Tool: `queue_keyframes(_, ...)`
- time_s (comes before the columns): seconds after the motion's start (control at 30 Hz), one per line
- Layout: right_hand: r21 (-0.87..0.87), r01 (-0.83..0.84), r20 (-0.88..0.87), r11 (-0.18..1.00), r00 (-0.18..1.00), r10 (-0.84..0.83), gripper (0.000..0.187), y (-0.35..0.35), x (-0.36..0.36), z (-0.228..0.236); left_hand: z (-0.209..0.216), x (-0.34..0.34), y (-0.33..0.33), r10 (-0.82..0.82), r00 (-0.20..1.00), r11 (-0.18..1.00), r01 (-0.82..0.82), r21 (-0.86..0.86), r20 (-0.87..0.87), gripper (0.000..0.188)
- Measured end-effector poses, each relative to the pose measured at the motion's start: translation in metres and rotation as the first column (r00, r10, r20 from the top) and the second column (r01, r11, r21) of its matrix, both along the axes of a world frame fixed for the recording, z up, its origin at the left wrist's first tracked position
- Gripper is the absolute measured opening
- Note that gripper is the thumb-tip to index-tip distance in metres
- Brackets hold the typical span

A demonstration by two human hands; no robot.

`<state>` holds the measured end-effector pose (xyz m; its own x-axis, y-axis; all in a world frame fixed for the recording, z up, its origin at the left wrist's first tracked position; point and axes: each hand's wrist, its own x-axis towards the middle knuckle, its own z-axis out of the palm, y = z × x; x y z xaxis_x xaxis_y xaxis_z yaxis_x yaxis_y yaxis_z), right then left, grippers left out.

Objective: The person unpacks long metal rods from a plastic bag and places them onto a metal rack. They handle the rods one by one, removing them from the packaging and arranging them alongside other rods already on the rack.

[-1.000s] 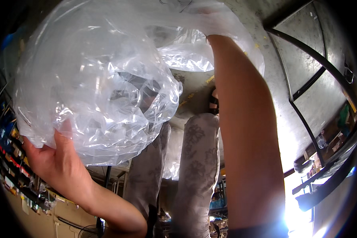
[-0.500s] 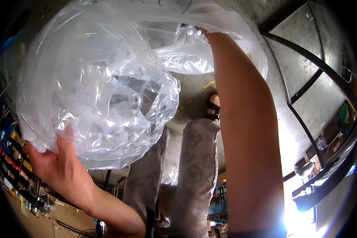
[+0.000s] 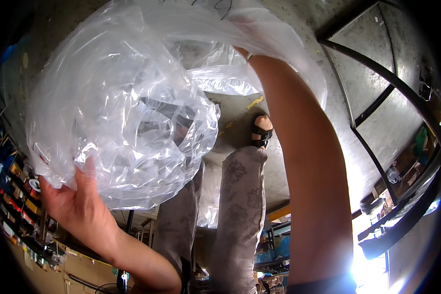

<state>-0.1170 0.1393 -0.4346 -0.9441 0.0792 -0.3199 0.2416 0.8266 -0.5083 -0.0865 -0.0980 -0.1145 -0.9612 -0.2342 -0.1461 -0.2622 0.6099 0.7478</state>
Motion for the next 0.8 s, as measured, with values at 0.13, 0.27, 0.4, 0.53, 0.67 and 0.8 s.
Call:
queue_keyframes(0.13,0.139,-0.155,0.09,0.978,0.986,0.144,0.016,-0.027,0.012,-0.02,-0.007,0.0,0.006,-0.034,0.999,0.997,0.034,0.069,0.008,0.051)
queue_keyframes(0.27,0.162,-0.162,0.134,0.973,0.981,0.141,0.016,-0.036,0.014,-0.018,-0.007,0.0,-0.003,-0.107,0.994,0.993,0.106,-0.044,-0.031,0.05)
queue_keyframes(0.4,0.065,-0.097,0.148,0.993,0.985,0.087,0.017,-0.025,0.022,0.01,-0.01,0.004,0.002,0.008,1.0,0.98,-0.006,0.199,-0.01,0.058)
queue_keyframes(0.53,-0.065,0.005,0.167,0.998,0.986,0.006,0.018,-0.026,0.03,0.052,-0.013,0.01,-0.005,-0.115,0.993,0.978,0.118,0.171,-0.028,0.045)
queue_keyframes(0.67,-0.122,0.09,0.155,0.988,0.985,-0.071,0.018,-0.017,0.045,0.1,-0.008,0.022,0.012,-0.113,0.992,0.959,0.123,0.257,-0.051,0.043)
queue_keyframes(0.8,-0.346,0.336,0.212,0.876,0.938,-0.276,0.019,-0.023,0.068,0.161,0.007,0.022,0.011,-0.046,0.999,0.935,0.039,0.352,0.013,0.051)
